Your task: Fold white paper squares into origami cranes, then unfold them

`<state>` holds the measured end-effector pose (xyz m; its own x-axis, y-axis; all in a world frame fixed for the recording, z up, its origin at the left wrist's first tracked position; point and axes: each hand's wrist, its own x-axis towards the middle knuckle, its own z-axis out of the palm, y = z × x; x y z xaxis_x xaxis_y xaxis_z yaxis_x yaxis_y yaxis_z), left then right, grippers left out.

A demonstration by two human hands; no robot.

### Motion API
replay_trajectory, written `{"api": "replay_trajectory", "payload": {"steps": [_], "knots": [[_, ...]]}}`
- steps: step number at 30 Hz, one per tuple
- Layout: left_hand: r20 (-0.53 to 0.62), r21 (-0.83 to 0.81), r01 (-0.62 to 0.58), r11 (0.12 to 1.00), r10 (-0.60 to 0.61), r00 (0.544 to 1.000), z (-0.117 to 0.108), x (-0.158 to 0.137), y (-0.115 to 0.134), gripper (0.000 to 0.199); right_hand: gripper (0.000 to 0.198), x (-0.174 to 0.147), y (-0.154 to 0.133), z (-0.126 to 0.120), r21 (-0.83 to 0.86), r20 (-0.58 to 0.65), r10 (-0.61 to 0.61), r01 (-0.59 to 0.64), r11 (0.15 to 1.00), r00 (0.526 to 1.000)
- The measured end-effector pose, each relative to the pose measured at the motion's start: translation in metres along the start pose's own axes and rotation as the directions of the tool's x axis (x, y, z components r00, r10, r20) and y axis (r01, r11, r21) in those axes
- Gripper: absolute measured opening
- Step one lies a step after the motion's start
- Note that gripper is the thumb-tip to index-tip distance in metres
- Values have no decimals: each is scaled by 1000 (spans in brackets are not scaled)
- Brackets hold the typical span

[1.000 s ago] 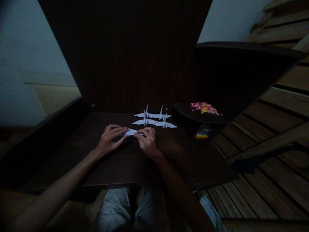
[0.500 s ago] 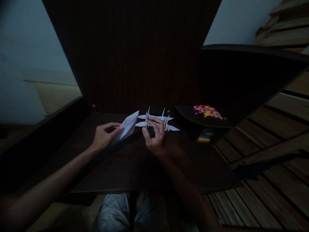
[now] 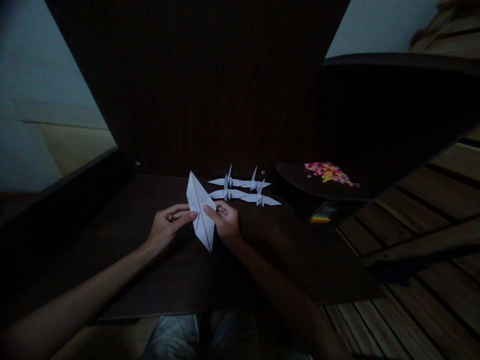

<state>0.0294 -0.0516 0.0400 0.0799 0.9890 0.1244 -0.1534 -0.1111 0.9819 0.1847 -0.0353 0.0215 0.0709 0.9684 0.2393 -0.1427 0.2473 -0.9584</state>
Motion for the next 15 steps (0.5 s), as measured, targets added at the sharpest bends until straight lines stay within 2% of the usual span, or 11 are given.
{"api": "replay_trajectory", "payload": {"steps": [4,8,12,15], "knots": [[-9,62,-55,997,55,998,-2,1,1,34,27,-5,-5,-1,4,25,23,-23,1000,999],[54,26,-35,999,34,998,-3,3,0,34,25,-12,-14,1,-36,29,-16,17,999,999],[74,3,-10,1000,10,997,-3,2,1,39,27,-14,-18,1,-94,47,-54,59,994,997],[52,11,-38,999,37,998,-4,2,2,35,36,-13,-16,-3,-75,99,-39,46,996,994]]}}
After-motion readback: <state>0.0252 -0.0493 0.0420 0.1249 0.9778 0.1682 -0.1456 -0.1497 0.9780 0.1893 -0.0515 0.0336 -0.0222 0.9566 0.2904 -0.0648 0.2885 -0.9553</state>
